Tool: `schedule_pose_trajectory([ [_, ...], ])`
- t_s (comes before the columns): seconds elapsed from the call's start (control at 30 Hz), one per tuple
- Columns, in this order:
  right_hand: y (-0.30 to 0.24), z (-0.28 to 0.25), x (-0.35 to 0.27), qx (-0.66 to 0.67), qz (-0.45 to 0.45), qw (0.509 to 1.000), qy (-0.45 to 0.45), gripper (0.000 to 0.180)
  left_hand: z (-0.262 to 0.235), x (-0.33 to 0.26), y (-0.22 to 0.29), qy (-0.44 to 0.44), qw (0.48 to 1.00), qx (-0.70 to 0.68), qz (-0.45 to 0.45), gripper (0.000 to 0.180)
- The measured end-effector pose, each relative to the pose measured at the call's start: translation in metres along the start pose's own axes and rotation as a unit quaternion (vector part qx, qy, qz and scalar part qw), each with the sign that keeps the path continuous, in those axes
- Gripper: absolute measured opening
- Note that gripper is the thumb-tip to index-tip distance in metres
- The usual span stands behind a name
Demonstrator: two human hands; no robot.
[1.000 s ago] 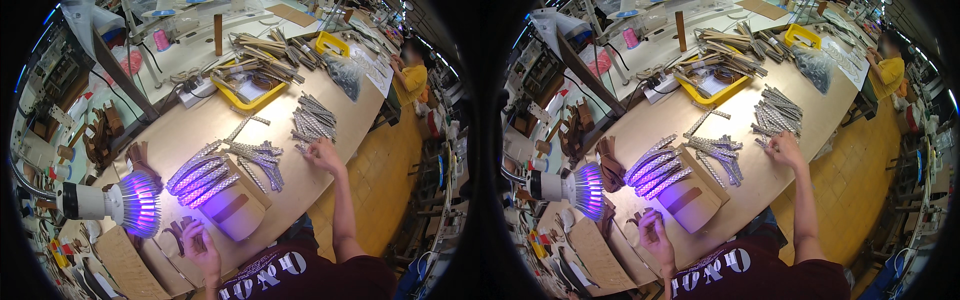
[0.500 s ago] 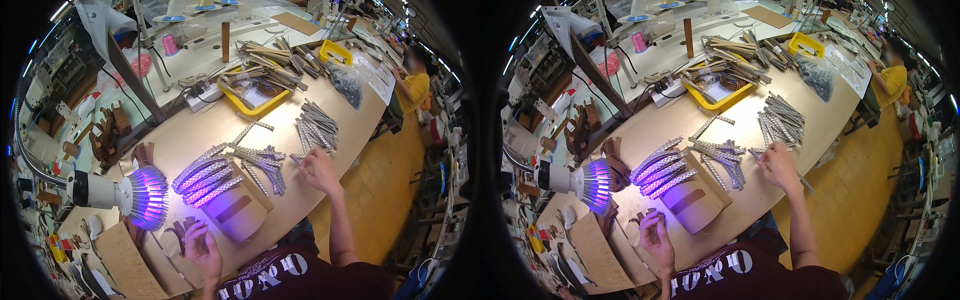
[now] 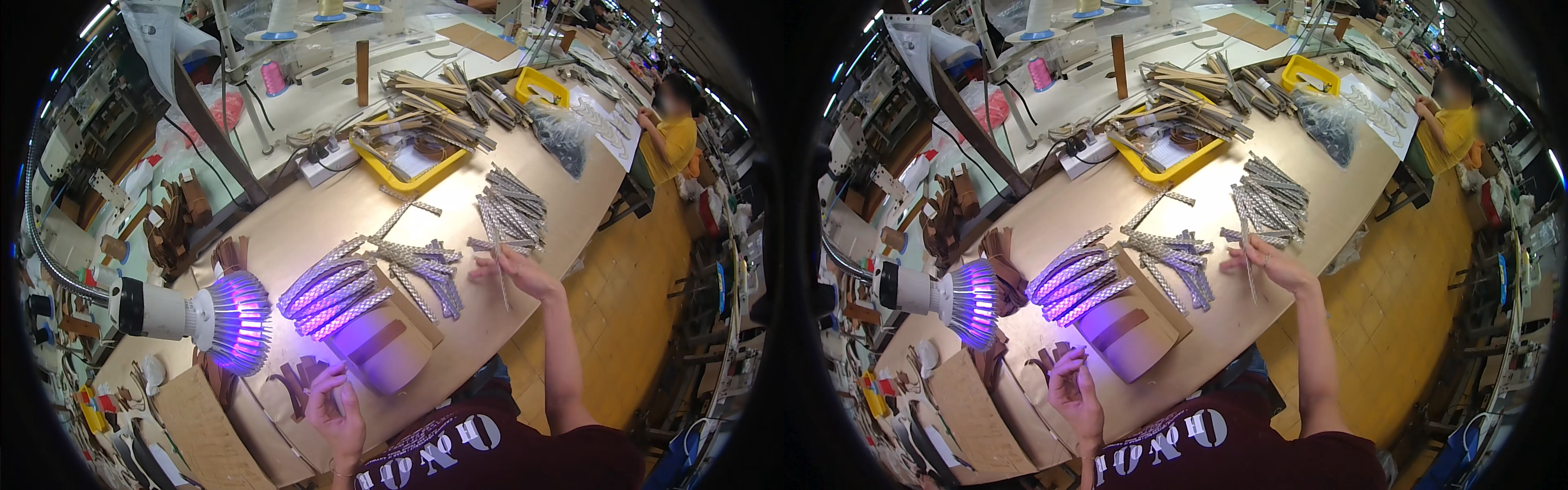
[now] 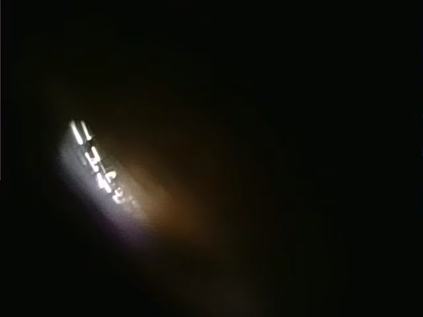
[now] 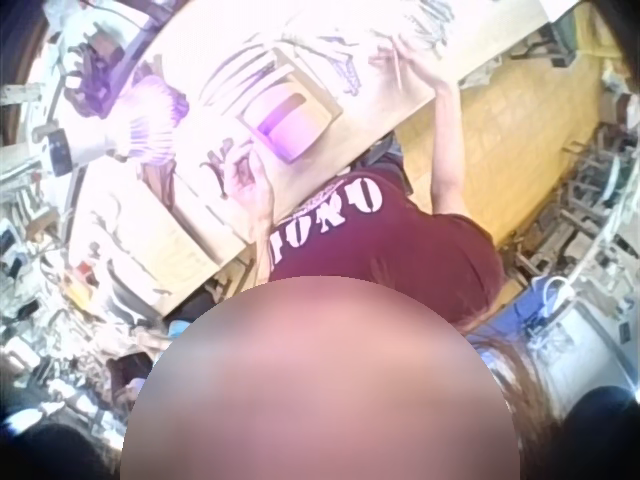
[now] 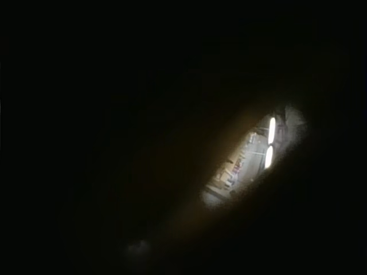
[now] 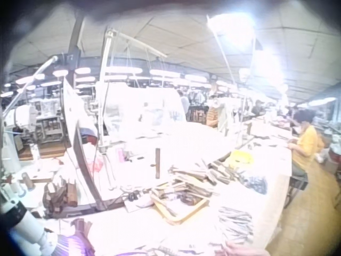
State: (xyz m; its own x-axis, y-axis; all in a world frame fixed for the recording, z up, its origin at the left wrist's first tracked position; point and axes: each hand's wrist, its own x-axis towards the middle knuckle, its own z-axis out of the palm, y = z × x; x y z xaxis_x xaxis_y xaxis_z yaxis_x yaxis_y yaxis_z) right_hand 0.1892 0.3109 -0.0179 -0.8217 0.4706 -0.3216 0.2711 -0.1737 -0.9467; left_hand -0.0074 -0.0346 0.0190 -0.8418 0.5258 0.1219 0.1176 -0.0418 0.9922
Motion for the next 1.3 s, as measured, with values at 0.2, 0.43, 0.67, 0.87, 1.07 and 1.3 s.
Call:
schedule_pose_trajectory([
  [0.2, -0.015, 0.033, -0.029, -0.052, -0.055, 0.996, -0.037, 0.037, -0.002, 0.003, 0.009, -0.075, 0.997, -0.015, 0.012, 0.011],
  [0.43, -0.086, 0.095, -0.035, -0.034, -0.03, 0.997, -0.064, 0.016, 0.002, 0.011, 0.02, -0.112, 0.985, -0.097, -0.092, 0.023],
  [0.67, -0.121, 0.174, 0.009, -0.185, -0.096, 0.968, -0.14, 0.018, 0.014, 0.025, 0.024, -0.057, 0.982, -0.15, -0.102, 0.026],
  [0.87, -0.125, 0.201, 0.025, -0.178, -0.104, 0.966, -0.158, 0.022, 0.006, 0.04, 0.015, 0.043, 0.985, -0.141, -0.093, 0.018],
  [1.07, -0.131, 0.197, 0.029, -0.177, -0.03, 0.968, -0.176, 0.029, -0.005, 0.042, 0.001, 0.076, 0.982, -0.138, -0.101, 0.014],
  [1.3, -0.127, 0.203, 0.027, -0.07, -0.04, 0.964, -0.253, 0.05, -0.005, 0.047, -0.003, 0.075, 0.981, -0.16, -0.077, 0.011],
])
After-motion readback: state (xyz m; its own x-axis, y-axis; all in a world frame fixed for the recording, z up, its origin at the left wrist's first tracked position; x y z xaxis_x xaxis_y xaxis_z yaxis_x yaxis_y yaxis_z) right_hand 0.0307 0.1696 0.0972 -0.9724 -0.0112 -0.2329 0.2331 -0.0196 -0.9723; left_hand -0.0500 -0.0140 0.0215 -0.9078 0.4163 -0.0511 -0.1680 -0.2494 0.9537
